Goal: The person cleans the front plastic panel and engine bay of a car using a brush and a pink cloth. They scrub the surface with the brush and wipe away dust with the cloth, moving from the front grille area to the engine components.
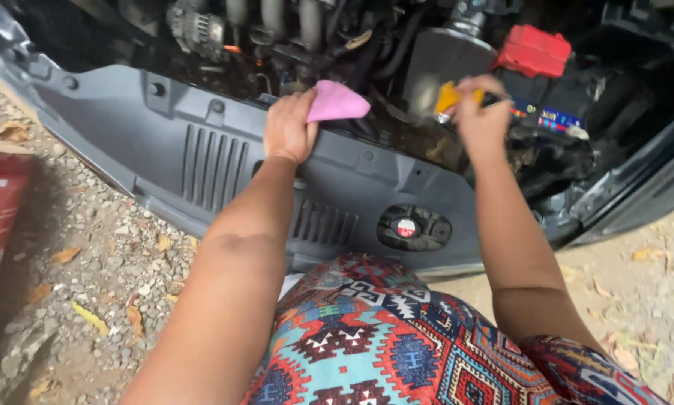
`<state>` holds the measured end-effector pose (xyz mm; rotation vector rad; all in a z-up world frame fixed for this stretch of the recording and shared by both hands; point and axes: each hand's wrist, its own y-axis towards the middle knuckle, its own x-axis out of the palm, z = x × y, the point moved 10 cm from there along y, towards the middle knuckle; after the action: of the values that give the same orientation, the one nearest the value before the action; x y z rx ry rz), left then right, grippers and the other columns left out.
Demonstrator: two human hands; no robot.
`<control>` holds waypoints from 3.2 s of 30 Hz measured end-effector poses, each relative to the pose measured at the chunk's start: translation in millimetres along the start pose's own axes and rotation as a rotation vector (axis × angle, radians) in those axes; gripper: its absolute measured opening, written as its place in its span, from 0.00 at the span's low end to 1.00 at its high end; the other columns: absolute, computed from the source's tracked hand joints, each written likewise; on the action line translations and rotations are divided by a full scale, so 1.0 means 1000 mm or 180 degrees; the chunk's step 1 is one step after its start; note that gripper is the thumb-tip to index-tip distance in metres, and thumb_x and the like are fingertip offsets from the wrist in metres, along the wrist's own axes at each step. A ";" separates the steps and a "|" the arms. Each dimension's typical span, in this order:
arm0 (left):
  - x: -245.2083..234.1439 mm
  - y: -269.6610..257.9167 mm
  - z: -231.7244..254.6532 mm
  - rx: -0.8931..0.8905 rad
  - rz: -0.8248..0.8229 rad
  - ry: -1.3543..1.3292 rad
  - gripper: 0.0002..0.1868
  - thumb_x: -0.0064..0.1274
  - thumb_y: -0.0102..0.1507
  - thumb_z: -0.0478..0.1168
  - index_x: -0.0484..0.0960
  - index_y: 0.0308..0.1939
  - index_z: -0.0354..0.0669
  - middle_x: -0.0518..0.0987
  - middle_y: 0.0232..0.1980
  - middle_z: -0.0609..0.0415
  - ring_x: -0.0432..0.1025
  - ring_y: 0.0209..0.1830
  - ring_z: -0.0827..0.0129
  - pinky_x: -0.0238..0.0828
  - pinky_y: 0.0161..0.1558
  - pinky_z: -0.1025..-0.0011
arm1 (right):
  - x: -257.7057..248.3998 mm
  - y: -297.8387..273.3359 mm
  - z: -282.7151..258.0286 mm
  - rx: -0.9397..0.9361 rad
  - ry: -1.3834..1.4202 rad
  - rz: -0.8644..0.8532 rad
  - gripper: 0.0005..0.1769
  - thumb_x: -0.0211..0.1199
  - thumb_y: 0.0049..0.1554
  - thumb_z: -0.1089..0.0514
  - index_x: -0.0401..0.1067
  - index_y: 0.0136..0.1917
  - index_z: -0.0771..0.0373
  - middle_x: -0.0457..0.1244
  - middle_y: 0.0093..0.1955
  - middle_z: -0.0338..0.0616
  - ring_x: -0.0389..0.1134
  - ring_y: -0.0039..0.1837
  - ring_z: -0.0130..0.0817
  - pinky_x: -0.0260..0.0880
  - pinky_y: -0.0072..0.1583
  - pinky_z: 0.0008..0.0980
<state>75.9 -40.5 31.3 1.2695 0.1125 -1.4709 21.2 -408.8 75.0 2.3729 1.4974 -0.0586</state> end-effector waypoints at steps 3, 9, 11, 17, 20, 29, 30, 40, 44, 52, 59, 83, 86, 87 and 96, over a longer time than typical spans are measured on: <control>0.006 0.006 -0.003 -0.0171 -0.0364 -0.0094 0.27 0.46 0.63 0.47 0.75 0.65 0.42 0.80 0.52 0.37 0.72 0.47 0.40 0.67 0.49 0.47 | -0.025 0.033 -0.051 -0.0665 -0.0509 0.0621 0.08 0.59 0.69 0.59 0.69 0.46 0.60 0.68 0.40 0.50 0.74 0.34 0.37 0.69 0.36 0.28; 0.013 0.000 -0.005 -0.0333 -0.0599 -0.0129 0.27 0.45 0.64 0.47 0.74 0.66 0.44 0.79 0.54 0.38 0.70 0.50 0.41 0.65 0.53 0.49 | 0.002 0.008 -0.096 -0.1525 -0.1090 0.0273 0.11 0.55 0.70 0.64 0.67 0.43 0.65 0.63 0.37 0.48 0.68 0.41 0.40 0.67 0.48 0.37; 0.016 0.000 -0.008 -0.0451 -0.0656 -0.0106 0.27 0.45 0.64 0.47 0.73 0.67 0.46 0.79 0.55 0.39 0.70 0.53 0.42 0.65 0.57 0.50 | 0.023 -0.012 -0.090 -0.1571 -0.1377 -0.0038 0.09 0.53 0.67 0.68 0.67 0.42 0.66 0.60 0.40 0.48 0.63 0.45 0.43 0.62 0.50 0.41; 0.012 -0.003 -0.001 -0.0277 -0.0496 -0.0087 0.27 0.46 0.64 0.47 0.74 0.67 0.45 0.79 0.54 0.38 0.71 0.53 0.42 0.65 0.58 0.50 | 0.041 0.003 -0.056 -0.0859 -0.1985 -0.0214 0.09 0.60 0.64 0.55 0.70 0.42 0.58 0.65 0.37 0.39 0.70 0.41 0.37 0.66 0.48 0.39; 0.012 0.000 -0.004 -0.0408 -0.0648 -0.0075 0.28 0.46 0.62 0.44 0.74 0.67 0.46 0.78 0.54 0.41 0.70 0.51 0.44 0.65 0.58 0.51 | 0.034 0.060 -0.036 -0.0172 -0.1729 -0.0105 0.11 0.55 0.67 0.52 0.70 0.43 0.53 0.67 0.24 0.38 0.74 0.30 0.27 0.72 0.36 0.29; 0.014 -0.002 -0.007 -0.0409 -0.0611 -0.0086 0.29 0.47 0.61 0.45 0.73 0.68 0.46 0.78 0.55 0.41 0.70 0.53 0.45 0.64 0.59 0.52 | 0.104 0.050 -0.064 -0.1586 -0.2879 0.0141 0.09 0.58 0.60 0.53 0.67 0.38 0.52 0.61 0.25 0.43 0.64 0.28 0.51 0.61 0.32 0.50; 0.014 -0.002 -0.006 -0.0396 -0.0584 -0.0076 0.29 0.46 0.62 0.46 0.74 0.68 0.47 0.78 0.55 0.41 0.70 0.53 0.45 0.65 0.59 0.52 | 0.125 0.039 -0.048 -0.1307 -0.3181 -0.0286 0.07 0.59 0.57 0.49 0.69 0.41 0.51 0.64 0.28 0.46 0.67 0.31 0.55 0.62 0.32 0.53; 0.012 -0.002 -0.005 -0.0373 -0.0536 -0.0074 0.27 0.45 0.64 0.47 0.74 0.68 0.47 0.78 0.55 0.43 0.70 0.53 0.46 0.65 0.59 0.52 | 0.149 0.117 0.009 -0.1182 -0.3222 -0.0879 0.10 0.62 0.59 0.47 0.79 0.47 0.51 0.70 0.33 0.55 0.71 0.34 0.61 0.68 0.36 0.56; 0.007 0.001 -0.001 -0.0356 -0.0536 -0.0129 0.27 0.44 0.63 0.45 0.74 0.67 0.45 0.78 0.54 0.43 0.70 0.51 0.45 0.65 0.57 0.52 | 0.147 0.120 -0.017 -0.1697 -0.3010 -0.1378 0.09 0.64 0.65 0.49 0.72 0.45 0.52 0.66 0.33 0.55 0.68 0.37 0.64 0.64 0.37 0.56; 0.012 -0.001 -0.003 -0.0378 -0.0576 -0.0092 0.27 0.45 0.64 0.45 0.74 0.67 0.46 0.78 0.55 0.43 0.70 0.52 0.45 0.65 0.58 0.52 | 0.217 0.038 0.006 -0.0653 -0.3431 -0.3641 0.14 0.54 0.61 0.46 0.74 0.49 0.57 0.67 0.38 0.58 0.68 0.41 0.61 0.65 0.39 0.56; 0.008 0.000 -0.002 -0.0292 -0.0502 -0.0057 0.27 0.46 0.62 0.44 0.74 0.66 0.45 0.79 0.53 0.44 0.71 0.51 0.45 0.66 0.55 0.52 | 0.242 0.028 0.021 -0.0398 -0.3469 -0.3553 0.19 0.54 0.57 0.45 0.76 0.50 0.58 0.70 0.47 0.56 0.72 0.50 0.60 0.72 0.48 0.54; 0.016 -0.007 -0.013 -0.0082 -0.0042 0.0229 0.21 0.42 0.65 0.53 0.78 0.60 0.58 0.79 0.48 0.56 0.75 0.54 0.60 0.70 0.57 0.60 | 0.077 -0.088 -0.007 -0.2655 -0.2296 -0.1864 0.12 0.61 0.65 0.52 0.69 0.40 0.56 0.62 0.35 0.43 0.71 0.43 0.44 0.72 0.61 0.43; 0.016 -0.008 -0.009 -0.0122 0.0001 0.0268 0.21 0.43 0.66 0.52 0.78 0.59 0.57 0.79 0.47 0.55 0.75 0.54 0.59 0.70 0.58 0.60 | 0.061 -0.073 0.024 -0.1685 -0.2173 -0.2030 0.07 0.62 0.64 0.50 0.70 0.49 0.54 0.62 0.39 0.46 0.71 0.48 0.49 0.73 0.54 0.48; 0.017 -0.010 -0.009 -0.0137 -0.0024 0.0252 0.21 0.43 0.65 0.52 0.78 0.60 0.57 0.79 0.47 0.55 0.75 0.54 0.59 0.70 0.57 0.60 | 0.052 -0.073 0.037 -0.1543 -0.2357 -0.2141 0.07 0.64 0.62 0.52 0.71 0.50 0.54 0.62 0.39 0.48 0.70 0.48 0.53 0.72 0.53 0.50; 0.017 -0.007 -0.011 -0.0127 -0.0055 0.0281 0.20 0.45 0.64 0.51 0.78 0.59 0.58 0.78 0.46 0.56 0.75 0.53 0.60 0.70 0.57 0.60 | 0.011 -0.081 0.015 -0.1717 -0.3231 -0.2036 0.08 0.63 0.62 0.46 0.72 0.50 0.48 0.65 0.40 0.40 0.73 0.46 0.44 0.71 0.57 0.43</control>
<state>80.8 -41.9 10.2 1.3039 0.2107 -1.4208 -43.9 -372.2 37.9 1.0549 1.3788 -0.7637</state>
